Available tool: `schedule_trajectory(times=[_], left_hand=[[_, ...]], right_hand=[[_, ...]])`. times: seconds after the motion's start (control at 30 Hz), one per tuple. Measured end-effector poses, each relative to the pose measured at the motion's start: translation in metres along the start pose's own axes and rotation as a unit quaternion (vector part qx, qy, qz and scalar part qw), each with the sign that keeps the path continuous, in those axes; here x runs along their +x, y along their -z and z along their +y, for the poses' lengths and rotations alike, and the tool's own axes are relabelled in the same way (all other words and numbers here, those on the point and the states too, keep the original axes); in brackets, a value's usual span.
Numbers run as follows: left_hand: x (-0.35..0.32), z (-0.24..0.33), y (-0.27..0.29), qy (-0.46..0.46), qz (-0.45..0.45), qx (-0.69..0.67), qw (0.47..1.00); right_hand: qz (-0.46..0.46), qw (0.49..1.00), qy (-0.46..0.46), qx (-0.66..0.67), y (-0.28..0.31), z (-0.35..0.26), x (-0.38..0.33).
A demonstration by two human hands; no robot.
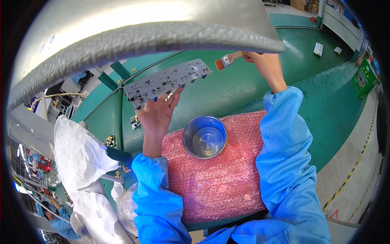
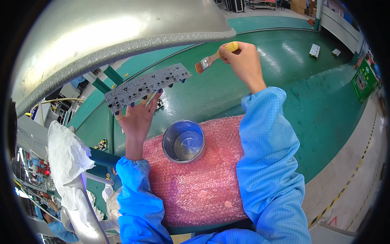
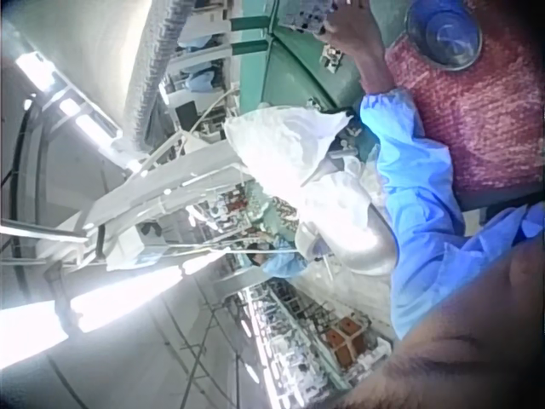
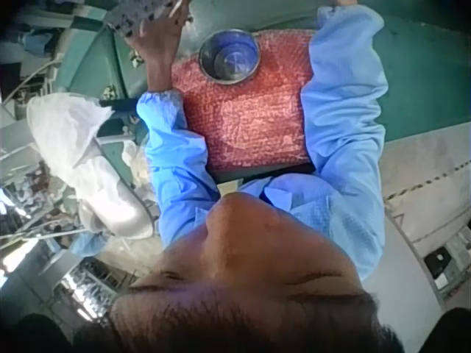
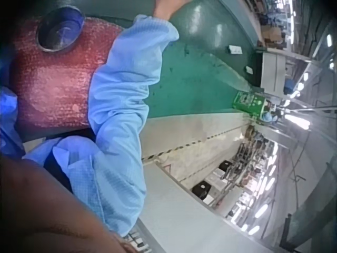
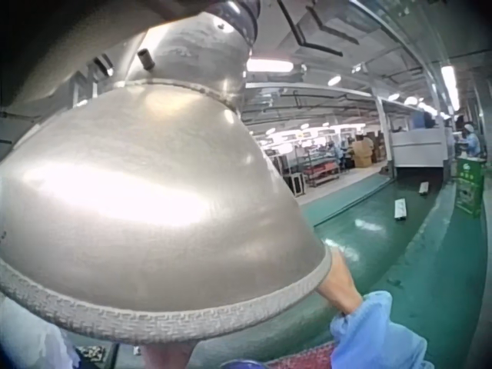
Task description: The person coats circuit boards by dipping a brush into a bowl of liquid, applying the liquid across each circuit board, and placing them onto the conveyor belt.
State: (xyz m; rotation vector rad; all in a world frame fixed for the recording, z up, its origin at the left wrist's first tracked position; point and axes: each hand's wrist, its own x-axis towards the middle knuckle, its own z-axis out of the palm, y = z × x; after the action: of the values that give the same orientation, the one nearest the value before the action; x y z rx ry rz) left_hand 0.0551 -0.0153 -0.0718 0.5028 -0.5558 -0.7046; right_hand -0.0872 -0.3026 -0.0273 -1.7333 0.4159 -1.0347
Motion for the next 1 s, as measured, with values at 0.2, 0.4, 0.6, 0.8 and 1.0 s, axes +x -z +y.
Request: schedule_trajectory(times=[0.2, 0.4, 0.6, 0.8, 1.0], left_hand=[[0.007, -0.004, 0.048, 0.075, 0.066, -0.019, 0.995], [0.004, -0.02, 0.062, 0.136, 0.106, -0.039, 0.984], [0.008, -0.014, 0.087, 0.199, 0.089, 0.535, 0.816], [0.004, 0.016, 0.114, -0.037, 0.164, 0.757, 0.632], [-0.006, 0.024, 0.137, -0.074, 0.179, 0.879, 0.436]], right_hand=[[0.02, 0.999, 0.037, 0.016, 0.003, -0.012, -0.003], [0.033, 0.996, 0.061, -0.052, 0.002, -0.021, -0.009], [0.04, 0.986, 0.116, -0.109, -0.001, -0.023, -0.013], [0.035, 0.985, 0.14, -0.092, -0.003, -0.023, -0.013], [-0.01, 0.989, 0.097, -0.109, -0.009, -0.02, -0.015]])
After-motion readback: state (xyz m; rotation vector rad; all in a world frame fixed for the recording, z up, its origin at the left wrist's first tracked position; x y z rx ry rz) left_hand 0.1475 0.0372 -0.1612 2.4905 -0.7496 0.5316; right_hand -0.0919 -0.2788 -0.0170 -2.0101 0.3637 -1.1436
